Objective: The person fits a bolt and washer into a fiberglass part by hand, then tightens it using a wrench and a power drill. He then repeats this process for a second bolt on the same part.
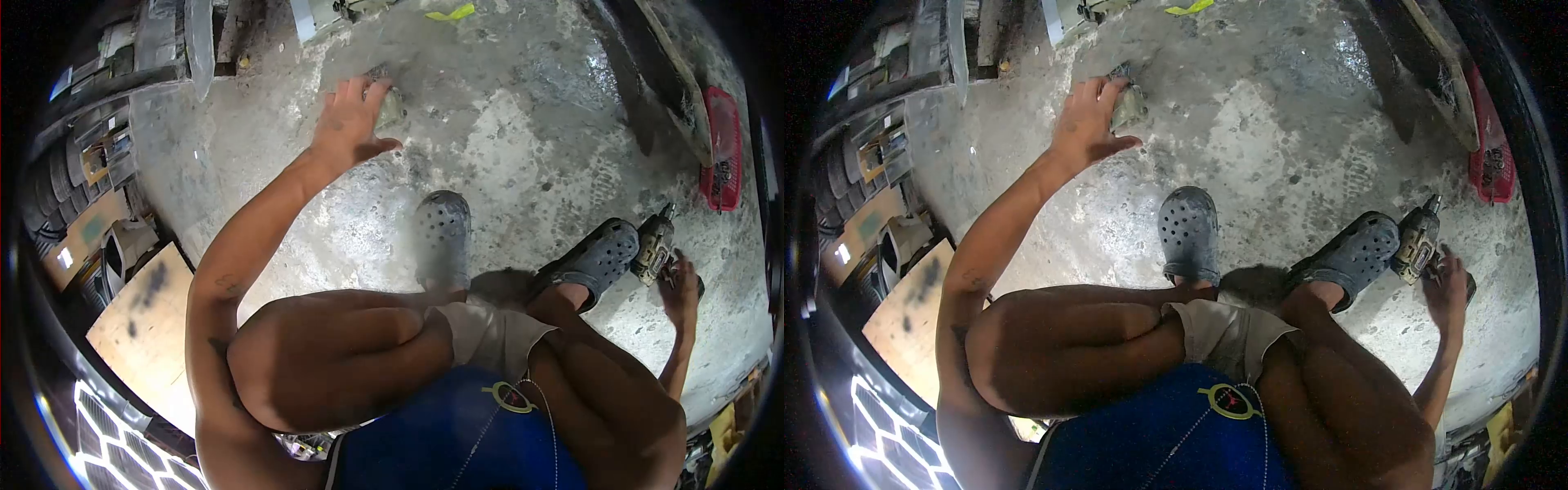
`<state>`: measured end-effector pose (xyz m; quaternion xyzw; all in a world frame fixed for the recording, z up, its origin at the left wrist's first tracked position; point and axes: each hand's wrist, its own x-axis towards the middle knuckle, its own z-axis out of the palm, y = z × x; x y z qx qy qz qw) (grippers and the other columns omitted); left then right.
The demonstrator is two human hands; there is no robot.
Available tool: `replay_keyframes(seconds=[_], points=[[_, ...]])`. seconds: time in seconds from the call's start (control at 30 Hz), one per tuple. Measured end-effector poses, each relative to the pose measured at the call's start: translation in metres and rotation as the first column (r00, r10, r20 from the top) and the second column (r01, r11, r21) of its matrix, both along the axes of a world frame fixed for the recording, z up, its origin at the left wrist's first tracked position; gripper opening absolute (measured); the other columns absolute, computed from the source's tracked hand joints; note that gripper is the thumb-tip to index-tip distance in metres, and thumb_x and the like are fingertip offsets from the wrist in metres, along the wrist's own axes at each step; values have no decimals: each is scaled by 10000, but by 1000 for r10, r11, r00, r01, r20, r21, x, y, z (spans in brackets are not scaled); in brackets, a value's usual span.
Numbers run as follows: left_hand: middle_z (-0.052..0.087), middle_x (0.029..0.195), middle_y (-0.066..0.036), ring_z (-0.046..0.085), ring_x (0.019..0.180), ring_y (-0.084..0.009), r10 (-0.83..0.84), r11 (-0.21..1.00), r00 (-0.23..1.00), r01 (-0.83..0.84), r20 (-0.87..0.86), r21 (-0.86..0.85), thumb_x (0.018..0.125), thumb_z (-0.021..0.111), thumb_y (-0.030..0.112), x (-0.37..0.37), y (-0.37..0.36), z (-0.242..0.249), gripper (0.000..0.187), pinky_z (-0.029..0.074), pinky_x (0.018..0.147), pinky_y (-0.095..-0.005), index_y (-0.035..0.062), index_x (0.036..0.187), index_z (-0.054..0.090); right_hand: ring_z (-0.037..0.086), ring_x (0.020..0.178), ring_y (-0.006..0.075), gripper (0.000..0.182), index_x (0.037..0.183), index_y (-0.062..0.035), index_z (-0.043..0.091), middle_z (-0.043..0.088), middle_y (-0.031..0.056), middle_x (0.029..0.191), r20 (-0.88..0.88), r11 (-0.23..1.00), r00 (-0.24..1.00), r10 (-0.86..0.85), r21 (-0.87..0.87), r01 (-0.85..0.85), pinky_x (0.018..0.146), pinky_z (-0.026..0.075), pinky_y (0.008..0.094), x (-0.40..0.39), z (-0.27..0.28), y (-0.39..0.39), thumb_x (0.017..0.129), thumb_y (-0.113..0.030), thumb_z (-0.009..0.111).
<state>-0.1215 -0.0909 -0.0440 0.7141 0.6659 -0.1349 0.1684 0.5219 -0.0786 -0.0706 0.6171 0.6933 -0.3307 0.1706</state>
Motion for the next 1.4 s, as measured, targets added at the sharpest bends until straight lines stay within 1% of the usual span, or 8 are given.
replay_keyframes(seconds=[0.23,0.5,0.57,0.7,0.87,0.93,1.07,1.4], points=[[468,1315,-132,465,1215,-313,-339,935,930,350,-144,57,796,727,215,-7,1,-14,599,386,1002,-449,156,1343,489,566,1049,421,613,1344,-18,426,561,229,1158,30,922,999,12,387,-23,906,455,448,-29,-38,-34,790,-62,684],[639,1049,-82,590,1006,-298,-355,931,926,362,-126,43,817,665,152,-11,37,-7,242,481,840,-416,106,1054,639,580,1105,351,523,1309,-4,495,598,206,1204,-288,960,958,-10,266,90,933,453,401,-29,-26,-25,826,-106,668],[668,886,-89,641,848,-274,-223,937,974,202,46,285,837,669,156,-13,51,15,179,518,750,-379,55,984,657,597,1099,312,533,1349,-5,486,613,189,1217,-212,977,976,-46,196,88,950,451,380,-24,-16,-25,853,-113,648],[673,792,-25,624,730,-93,260,955,874,-296,412,25,875,711,155,-18,61,30,149,502,683,-243,32,942,661,592,1126,337,488,1341,-10,500,618,184,1222,-354,935,866,-354,-137,326,979,447,402,-36,7,-27,883,-122,627],[641,816,16,579,733,-46,555,830,583,-439,593,-344,856,739,115,22,48,12,163,466,658,-203,34,973,658,555,1193,243,431,1297,-6,545,570,182,1308,-37,803,860,509,381,-458,1005,405,344,-67,32,-30,879,-71,629],[632,823,23,566,725,-39,586,807,480,-418,653,-417,852,744,108,36,39,-3,187,452,641,-196,37,999,653,661,984,202,333,1158,66,598,676,147,1098,-579,984,799,-164,-42,172,923,470,293,-138,76,-5,832,-4,606],[609,819,32,527,724,-32,609,792,412,-368,678,-487,864,710,71,58,26,-13,304,425,636,-186,33,1151,616,567,1147,286,558,1291,21,533,596,183,1202,-419,985,894,-157,-126,114,995,413,378,-140,86,-4,780,-108,717],[556,776,50,490,704,-54,329,940,683,-173,652,-293,885,627,129,75,38,-3,318,437,668,-235,9,1179,638,587,827,354,533,1018,21,591,611,208,919,-682,975,709,-179,-222,33,758,454,366,-192,96,5,608,-261,780]])
